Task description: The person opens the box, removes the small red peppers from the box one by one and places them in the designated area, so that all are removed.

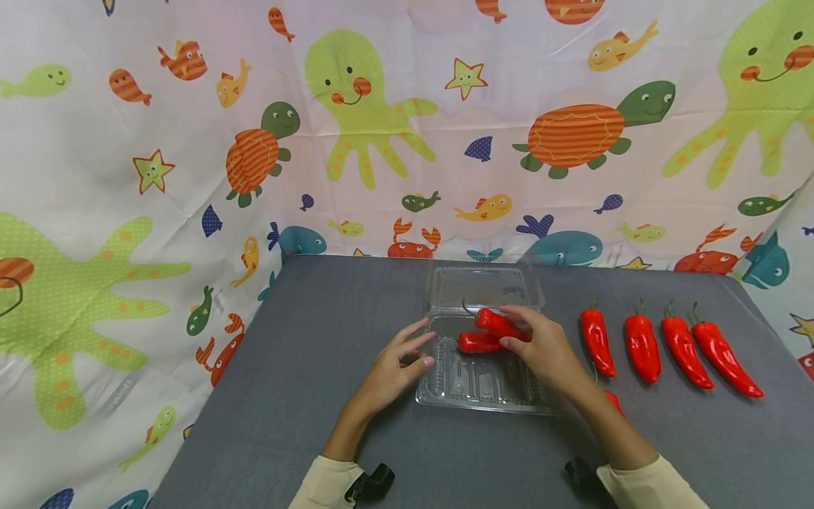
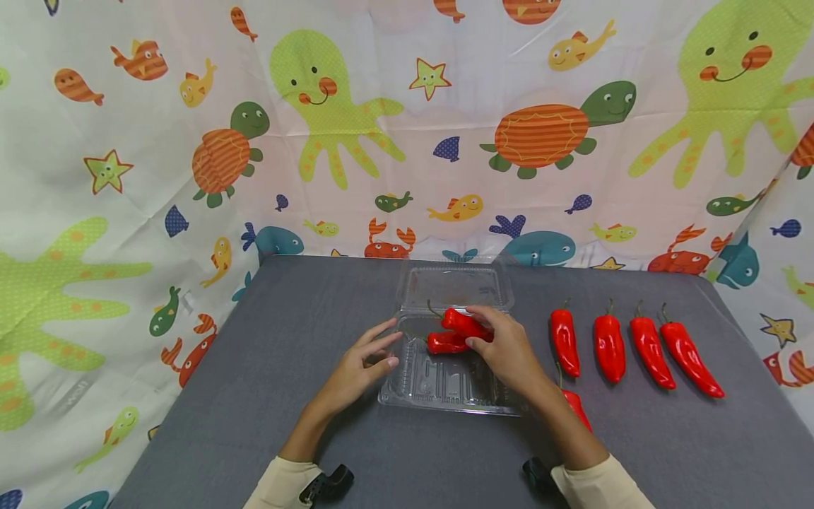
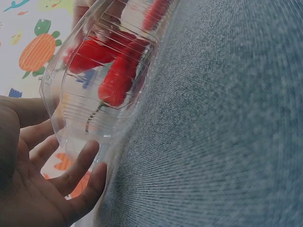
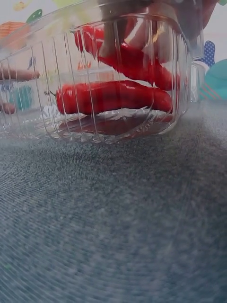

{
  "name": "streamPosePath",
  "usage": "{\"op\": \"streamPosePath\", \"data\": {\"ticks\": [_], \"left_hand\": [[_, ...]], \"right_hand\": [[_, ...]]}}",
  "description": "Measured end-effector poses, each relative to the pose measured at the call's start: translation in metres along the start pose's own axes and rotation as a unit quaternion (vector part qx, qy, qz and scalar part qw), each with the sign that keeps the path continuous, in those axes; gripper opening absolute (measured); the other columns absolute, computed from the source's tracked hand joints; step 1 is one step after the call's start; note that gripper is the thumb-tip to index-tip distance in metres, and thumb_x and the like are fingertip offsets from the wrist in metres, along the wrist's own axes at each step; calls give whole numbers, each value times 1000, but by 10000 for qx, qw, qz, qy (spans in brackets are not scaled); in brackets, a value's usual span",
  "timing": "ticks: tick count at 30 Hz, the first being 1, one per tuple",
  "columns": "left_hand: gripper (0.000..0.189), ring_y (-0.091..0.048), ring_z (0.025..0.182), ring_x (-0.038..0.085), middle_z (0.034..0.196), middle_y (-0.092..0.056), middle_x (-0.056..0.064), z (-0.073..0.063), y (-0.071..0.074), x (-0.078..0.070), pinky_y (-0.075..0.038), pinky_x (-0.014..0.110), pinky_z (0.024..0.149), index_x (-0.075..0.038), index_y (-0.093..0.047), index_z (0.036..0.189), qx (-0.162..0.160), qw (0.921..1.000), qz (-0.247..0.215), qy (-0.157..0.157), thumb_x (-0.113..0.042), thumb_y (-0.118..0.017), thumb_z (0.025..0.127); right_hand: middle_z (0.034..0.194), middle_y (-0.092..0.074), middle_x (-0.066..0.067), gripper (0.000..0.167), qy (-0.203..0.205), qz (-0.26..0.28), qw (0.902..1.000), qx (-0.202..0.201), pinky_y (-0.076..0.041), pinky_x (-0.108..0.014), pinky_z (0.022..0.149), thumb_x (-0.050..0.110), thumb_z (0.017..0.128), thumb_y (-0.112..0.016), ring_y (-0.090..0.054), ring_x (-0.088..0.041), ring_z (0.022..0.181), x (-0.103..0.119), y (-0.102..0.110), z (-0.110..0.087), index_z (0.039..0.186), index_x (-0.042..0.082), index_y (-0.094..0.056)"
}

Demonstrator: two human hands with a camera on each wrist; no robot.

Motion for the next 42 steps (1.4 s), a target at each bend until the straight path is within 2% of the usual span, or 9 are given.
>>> {"op": "streamPosePath", "data": {"ticks": [9, 15, 19, 24, 32, 42], "left_hand": [[53, -65, 121, 27, 170, -38, -3, 0, 1, 0, -52, 44, 104, -7, -57, 153, -10, 10000, 23, -8, -21, -71, 103], [53, -65, 123, 29, 170, -38, -2, -1, 1, 0, -51, 46, 104, -8, -57, 153, -17, 10000, 21, -17, -22, -71, 103], [53, -65, 122, 27, 170, -38, -2, 0, 0, 0, -51, 47, 105, -9, -58, 153, -22, 10000, 41, -10, -22, -71, 103], [53, -65, 122, 28, 170, -38, -2, 0, 1, 1, -51, 48, 104, -9, -58, 153, -35, 10000, 50, -16, -21, -71, 103], [53, -65, 122, 27, 170, -38, -1, 0, 1, 0, -52, 48, 104, -7, -58, 153, -30, 9999, 70, -85, -22, -72, 103], [53, -65, 122, 28, 170, -37, -3, -1, 1, 0, -51, 50, 103, -11, -58, 153, -68, 10000, 19, -67, -24, -72, 103]], "right_hand": [[133, -71, -22, 58, 185, 187, 9995, -195, -57, -57, 95, 8, 93, -82, -70, -42, 115, 10, 9, -5, 147, 7, -61], [135, -70, -20, 60, 133, 453, 9985, -260, -61, -51, 89, 17, 95, -81, -70, -41, 116, 18, 22, -13, 150, 9, -57], [136, -70, -19, 62, 24, 509, 9982, -306, -62, -39, 87, 26, 97, -80, -69, -39, 118, 24, 32, -19, 152, 12, -56], [135, -70, -17, 64, -54, 454, 9982, -388, -56, -20, 83, 32, 98, -79, -68, -35, 118, 24, 43, -26, 154, 13, -54], [132, -71, -18, 64, -167, 471, 9980, -391, -57, -22, 78, 33, 100, -76, -68, -36, 113, 25, 61, -43, 156, 15, -51], [129, -71, -14, 65, -515, 243, 9977, -376, -58, -24, 74, 35, 100, -75, -65, -27, 108, 12, 80, -63, 158, 19, -50]]}}
Point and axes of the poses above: each hand's wrist, its own z-axis towards the middle knuckle, its own y-axis out of the back of the hand, x = y × z, the point moved 9 cm from there along z, towards the middle knuckle
